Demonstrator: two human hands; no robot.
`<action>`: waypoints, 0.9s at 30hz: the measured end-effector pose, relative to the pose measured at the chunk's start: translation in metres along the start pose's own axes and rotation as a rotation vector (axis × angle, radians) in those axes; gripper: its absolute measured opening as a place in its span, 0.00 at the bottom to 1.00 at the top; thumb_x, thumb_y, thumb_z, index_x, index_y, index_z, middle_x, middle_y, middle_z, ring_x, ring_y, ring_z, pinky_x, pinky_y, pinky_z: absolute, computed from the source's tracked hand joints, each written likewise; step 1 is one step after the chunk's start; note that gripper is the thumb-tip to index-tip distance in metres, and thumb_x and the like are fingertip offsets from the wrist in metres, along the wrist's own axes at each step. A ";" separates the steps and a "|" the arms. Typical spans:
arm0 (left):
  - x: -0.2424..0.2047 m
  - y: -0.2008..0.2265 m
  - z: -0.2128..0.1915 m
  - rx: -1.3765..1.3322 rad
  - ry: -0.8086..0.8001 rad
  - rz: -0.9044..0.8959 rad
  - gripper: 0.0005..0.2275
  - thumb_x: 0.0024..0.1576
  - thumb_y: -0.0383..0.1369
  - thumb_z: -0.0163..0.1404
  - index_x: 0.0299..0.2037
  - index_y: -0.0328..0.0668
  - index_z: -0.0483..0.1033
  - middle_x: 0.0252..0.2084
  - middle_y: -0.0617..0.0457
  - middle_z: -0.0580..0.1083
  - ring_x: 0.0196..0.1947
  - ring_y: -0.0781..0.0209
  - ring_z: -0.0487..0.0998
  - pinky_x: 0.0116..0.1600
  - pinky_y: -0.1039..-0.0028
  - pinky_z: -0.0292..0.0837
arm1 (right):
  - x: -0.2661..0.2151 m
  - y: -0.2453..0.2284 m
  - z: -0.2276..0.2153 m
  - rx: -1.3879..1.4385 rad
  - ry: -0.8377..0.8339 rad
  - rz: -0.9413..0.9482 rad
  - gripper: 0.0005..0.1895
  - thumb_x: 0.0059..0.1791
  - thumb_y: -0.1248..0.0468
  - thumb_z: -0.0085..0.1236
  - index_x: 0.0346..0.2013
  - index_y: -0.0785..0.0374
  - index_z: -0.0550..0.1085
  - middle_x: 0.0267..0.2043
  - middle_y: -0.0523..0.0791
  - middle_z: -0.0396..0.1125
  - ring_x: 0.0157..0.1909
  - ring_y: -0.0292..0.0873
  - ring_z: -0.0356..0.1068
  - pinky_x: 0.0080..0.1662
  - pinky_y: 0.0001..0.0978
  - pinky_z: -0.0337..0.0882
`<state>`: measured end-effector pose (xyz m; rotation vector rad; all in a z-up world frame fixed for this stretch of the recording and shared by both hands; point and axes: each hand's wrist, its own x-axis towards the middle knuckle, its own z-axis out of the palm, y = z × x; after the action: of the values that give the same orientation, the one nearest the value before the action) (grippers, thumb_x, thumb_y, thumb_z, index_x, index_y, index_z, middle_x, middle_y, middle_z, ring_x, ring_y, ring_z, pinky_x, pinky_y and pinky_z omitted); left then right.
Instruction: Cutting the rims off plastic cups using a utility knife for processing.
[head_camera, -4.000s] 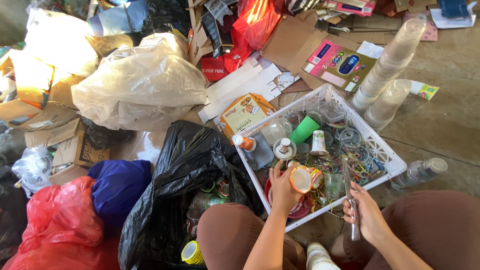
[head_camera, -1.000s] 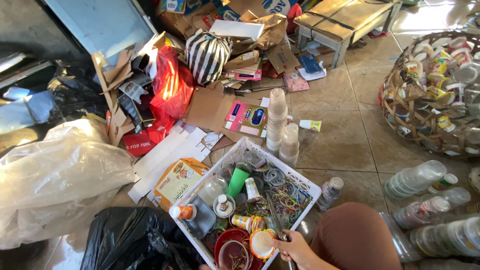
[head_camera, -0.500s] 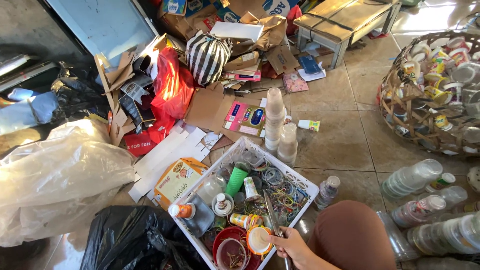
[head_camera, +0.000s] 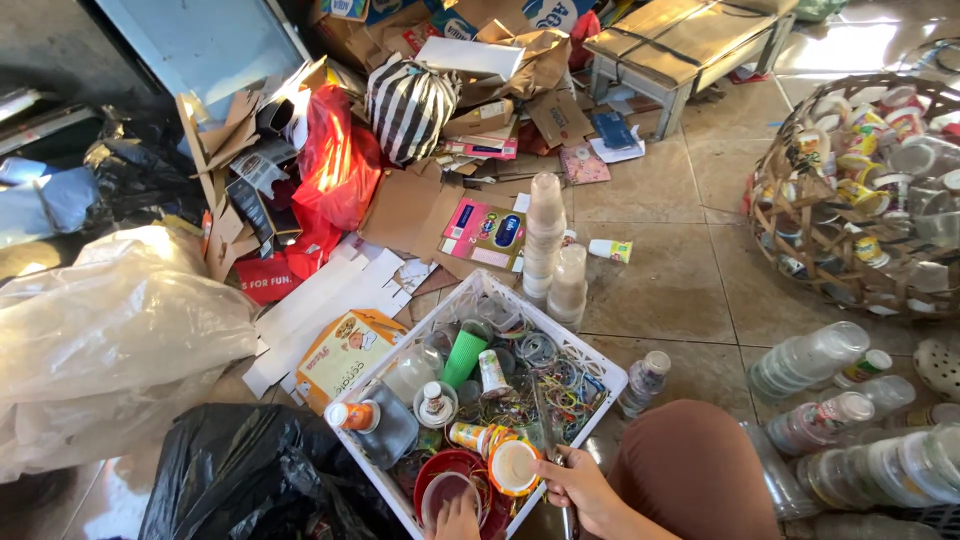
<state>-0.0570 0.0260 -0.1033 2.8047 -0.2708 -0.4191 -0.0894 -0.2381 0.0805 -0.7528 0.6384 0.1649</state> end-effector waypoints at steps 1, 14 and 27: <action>0.009 0.030 -0.024 0.035 -0.020 0.012 0.42 0.45 0.54 0.64 0.71 0.69 0.56 0.67 0.63 0.68 0.68 0.51 0.67 0.66 0.51 0.67 | 0.001 0.001 -0.002 0.019 -0.003 0.011 0.10 0.49 0.74 0.66 0.38 0.71 0.71 0.18 0.44 0.55 0.17 0.34 0.49 0.21 0.24 0.48; -0.008 0.088 -0.107 -0.634 0.461 0.556 0.42 0.39 0.37 0.71 0.64 0.30 0.63 0.60 0.36 0.71 0.60 0.40 0.74 0.62 0.53 0.69 | 0.001 0.005 0.002 -0.025 -0.178 0.158 0.14 0.47 0.75 0.67 0.42 0.73 0.70 0.21 0.42 0.56 0.19 0.30 0.48 0.21 0.20 0.46; -0.040 0.101 -0.147 -1.436 -0.104 0.261 0.23 0.50 0.28 0.60 0.57 0.35 0.70 0.50 0.50 0.74 0.46 0.61 0.76 0.52 0.74 0.71 | 0.040 0.036 -0.027 -0.087 -0.017 0.019 0.19 0.57 0.53 0.44 0.38 0.67 0.71 0.27 0.49 0.63 0.25 0.41 0.57 0.29 0.35 0.57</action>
<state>-0.0632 -0.0222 0.0732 1.3297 -0.2124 -0.4329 -0.0833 -0.2337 0.0202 -0.8282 0.6251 0.2177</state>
